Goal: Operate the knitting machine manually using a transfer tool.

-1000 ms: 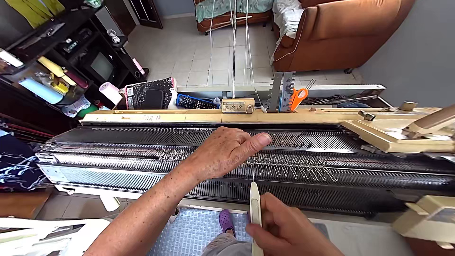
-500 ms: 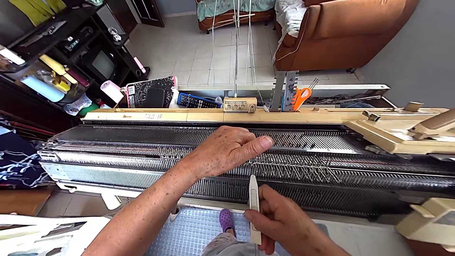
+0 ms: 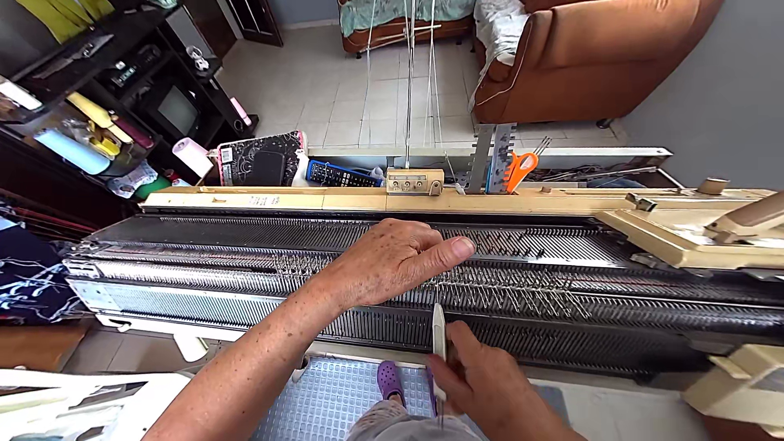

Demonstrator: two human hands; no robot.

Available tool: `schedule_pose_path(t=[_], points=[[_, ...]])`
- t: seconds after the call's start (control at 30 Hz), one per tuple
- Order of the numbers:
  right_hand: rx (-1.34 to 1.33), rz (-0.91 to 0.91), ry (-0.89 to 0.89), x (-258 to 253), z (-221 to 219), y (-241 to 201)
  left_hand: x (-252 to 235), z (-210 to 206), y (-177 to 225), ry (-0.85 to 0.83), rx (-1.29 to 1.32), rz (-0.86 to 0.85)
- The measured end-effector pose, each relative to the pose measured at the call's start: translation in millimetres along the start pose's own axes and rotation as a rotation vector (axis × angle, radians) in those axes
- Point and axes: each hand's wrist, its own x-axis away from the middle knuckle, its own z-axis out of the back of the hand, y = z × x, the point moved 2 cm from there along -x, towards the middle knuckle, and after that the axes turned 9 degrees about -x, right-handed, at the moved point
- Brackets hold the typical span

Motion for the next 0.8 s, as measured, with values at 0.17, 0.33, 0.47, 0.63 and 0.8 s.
schedule_pose_path(t=[0.17, 0.33, 0.47, 0.63, 0.8], points=[[-0.975, -0.388, -0.31, -4, 23, -24, 3, 0, 2, 0.001, -0.053, 0.038], [-0.59, -0.197, -0.327, 16, 24, -41, 4, 0, 3, 0.022, -0.088, 0.014], [0.138, -0.21, -0.297, 2, 8, -15, 3, 0, -2, 0.018, -0.007, -0.052], [0.485, 0.164, 0.106, 2, -10, 0, 4, 0, -3, 0.016, 0.023, -0.069], [-0.122, -0.015, -0.072, -2, -5, -2, 5, 2, -3, 0.011, 0.022, -0.053]])
